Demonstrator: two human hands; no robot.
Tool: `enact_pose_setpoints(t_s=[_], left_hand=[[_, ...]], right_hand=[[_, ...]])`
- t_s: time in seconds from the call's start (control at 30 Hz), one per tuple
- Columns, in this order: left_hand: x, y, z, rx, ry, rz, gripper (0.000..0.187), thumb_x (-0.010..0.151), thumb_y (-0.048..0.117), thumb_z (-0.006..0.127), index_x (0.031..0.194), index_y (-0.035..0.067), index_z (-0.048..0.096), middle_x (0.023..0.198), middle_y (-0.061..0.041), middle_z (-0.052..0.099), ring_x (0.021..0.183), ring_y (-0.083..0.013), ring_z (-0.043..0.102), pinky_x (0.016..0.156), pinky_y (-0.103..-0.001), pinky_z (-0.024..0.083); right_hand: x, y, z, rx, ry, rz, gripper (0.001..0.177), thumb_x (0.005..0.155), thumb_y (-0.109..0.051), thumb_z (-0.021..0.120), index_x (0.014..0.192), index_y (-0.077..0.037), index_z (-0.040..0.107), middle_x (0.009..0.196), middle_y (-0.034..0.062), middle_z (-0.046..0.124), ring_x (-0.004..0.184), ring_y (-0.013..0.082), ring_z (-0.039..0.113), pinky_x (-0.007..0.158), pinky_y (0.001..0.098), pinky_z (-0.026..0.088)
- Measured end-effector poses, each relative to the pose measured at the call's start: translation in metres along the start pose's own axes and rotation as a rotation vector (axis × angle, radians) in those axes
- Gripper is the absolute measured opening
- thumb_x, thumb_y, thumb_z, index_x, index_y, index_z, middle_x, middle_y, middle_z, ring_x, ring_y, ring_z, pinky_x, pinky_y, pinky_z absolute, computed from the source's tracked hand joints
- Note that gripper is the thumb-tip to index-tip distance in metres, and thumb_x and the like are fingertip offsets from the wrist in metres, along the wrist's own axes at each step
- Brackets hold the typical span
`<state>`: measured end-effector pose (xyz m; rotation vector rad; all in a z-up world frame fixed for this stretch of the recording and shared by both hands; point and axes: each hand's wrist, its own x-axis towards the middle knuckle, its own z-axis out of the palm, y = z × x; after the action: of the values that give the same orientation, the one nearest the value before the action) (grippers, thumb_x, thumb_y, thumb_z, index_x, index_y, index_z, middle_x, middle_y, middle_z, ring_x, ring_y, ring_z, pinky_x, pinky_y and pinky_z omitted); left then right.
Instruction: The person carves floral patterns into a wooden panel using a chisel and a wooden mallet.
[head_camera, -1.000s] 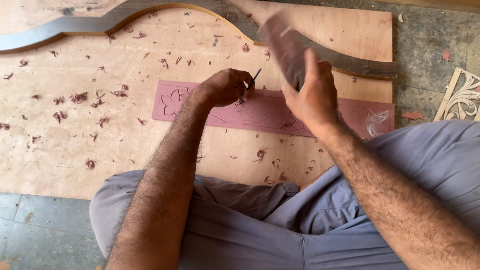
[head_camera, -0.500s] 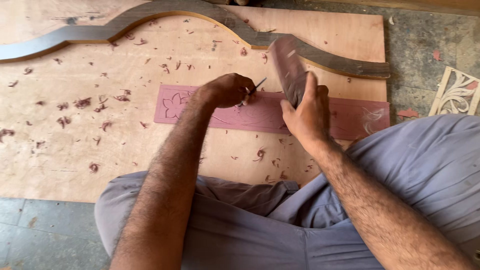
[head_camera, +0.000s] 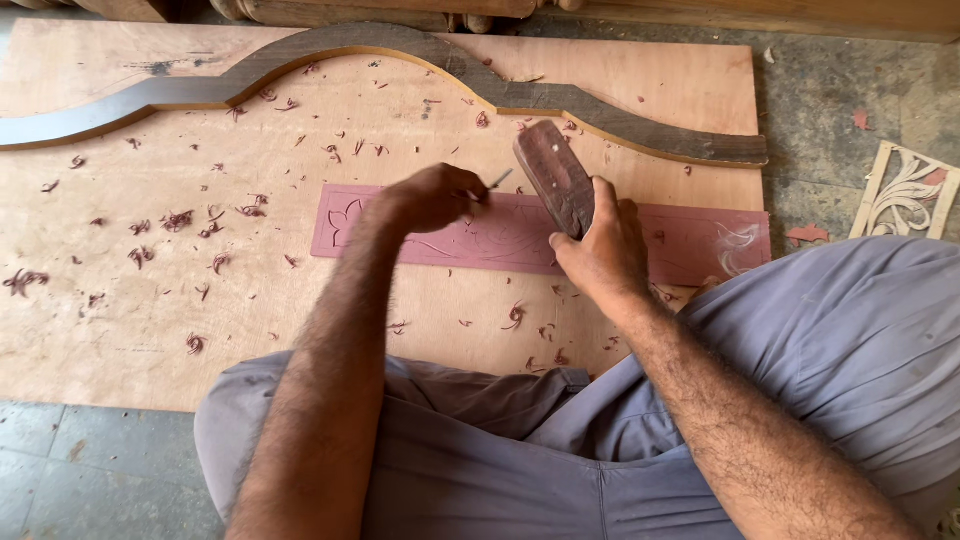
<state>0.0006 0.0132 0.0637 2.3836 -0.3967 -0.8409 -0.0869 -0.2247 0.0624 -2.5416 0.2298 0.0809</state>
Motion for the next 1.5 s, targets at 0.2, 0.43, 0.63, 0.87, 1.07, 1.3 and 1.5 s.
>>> enact_pose_setpoints(t_s=[0.2, 0.43, 0.63, 0.87, 1.07, 1.3, 1.5], left_hand=[[-0.062, -0.005, -0.011, -0.153, 0.227, -0.197, 0.029, 0.105, 0.007, 0.047, 0.116, 0.015, 0.073, 0.1, -0.007, 0.076, 0.084, -0.0154, 0.069, 0.068, -0.038, 0.058], [-0.06, -0.019, 0.045, -0.509, 0.571, -0.11, 0.017, 0.097, 0.008, 0.063, 0.114, 0.004, 0.067, 0.097, -0.009, 0.077, 0.086, -0.0139, 0.073, 0.074, -0.031, 0.061], [-0.03, -0.017, 0.049, -0.589, 0.623, -0.169, 0.021, 0.093, 0.007, 0.066, 0.114, 0.003, 0.063, 0.1, -0.011, 0.077, 0.087, -0.0176, 0.075, 0.075, -0.033, 0.063], [-0.002, -0.016, 0.04, -0.448, 0.552, -0.222, 0.019, 0.091, 0.009, 0.07, 0.11, 0.005, 0.067, 0.102, -0.009, 0.077, 0.094, -0.0183, 0.073, 0.081, -0.037, 0.06], [0.002, -0.016, 0.04, -0.443, 0.534, -0.177, 0.016, 0.094, 0.012, 0.066, 0.109, 0.01, 0.068, 0.101, -0.006, 0.077, 0.095, -0.0157, 0.075, 0.08, -0.034, 0.063], [0.0, 0.002, 0.045, -0.248, 0.607, -0.218, 0.013, 0.092, 0.012, 0.069, 0.105, 0.012, 0.071, 0.1, -0.005, 0.079, 0.086, -0.0167, 0.077, 0.077, -0.033, 0.064], [0.002, 0.002, 0.053, -0.252, 0.674, -0.244, 0.012, 0.093, 0.012, 0.068, 0.105, 0.009, 0.07, 0.101, -0.007, 0.079, 0.087, -0.0176, 0.077, 0.076, -0.034, 0.063]], right_hand=[[0.019, -0.019, -0.023, 0.155, 0.075, -0.145, 0.081, 0.074, -0.021, 0.083, 0.145, -0.009, 0.046, 0.115, 0.0218, 0.06, 0.107, 0.0355, 0.065, 0.087, 0.049, 0.057], [0.081, -0.063, -0.07, 0.114, 0.347, -0.852, 0.074, 0.083, -0.016, 0.086, 0.146, -0.004, 0.049, 0.124, 0.0202, 0.058, 0.114, 0.0366, 0.063, 0.091, 0.0481, 0.058], [0.095, -0.064, -0.082, 0.008, 0.166, -0.951, 0.072, 0.079, -0.013, 0.083, 0.145, -0.003, 0.054, 0.12, 0.0215, 0.06, 0.109, 0.0368, 0.065, 0.086, 0.0481, 0.057], [0.116, -0.062, -0.05, -0.068, -0.11, -0.623, 0.068, 0.074, -0.014, 0.079, 0.137, -0.002, 0.056, 0.109, 0.0188, 0.063, 0.094, 0.0319, 0.07, 0.078, 0.0468, 0.059], [0.135, -0.068, -0.034, -0.039, 0.035, -0.873, 0.077, 0.075, -0.015, 0.083, 0.144, 0.001, 0.051, 0.122, 0.0214, 0.061, 0.108, 0.0329, 0.066, 0.089, 0.0474, 0.058], [0.127, -0.062, -0.02, -0.222, -0.074, -0.841, 0.091, 0.063, -0.011, 0.089, 0.146, -0.009, 0.052, 0.111, 0.0184, 0.061, 0.102, 0.0315, 0.064, 0.086, 0.0467, 0.059], [0.127, -0.055, -0.009, -0.068, -0.039, -0.832, 0.087, 0.074, -0.009, 0.088, 0.152, -0.009, 0.049, 0.118, 0.0175, 0.063, 0.109, 0.0295, 0.063, 0.091, 0.0454, 0.058]])
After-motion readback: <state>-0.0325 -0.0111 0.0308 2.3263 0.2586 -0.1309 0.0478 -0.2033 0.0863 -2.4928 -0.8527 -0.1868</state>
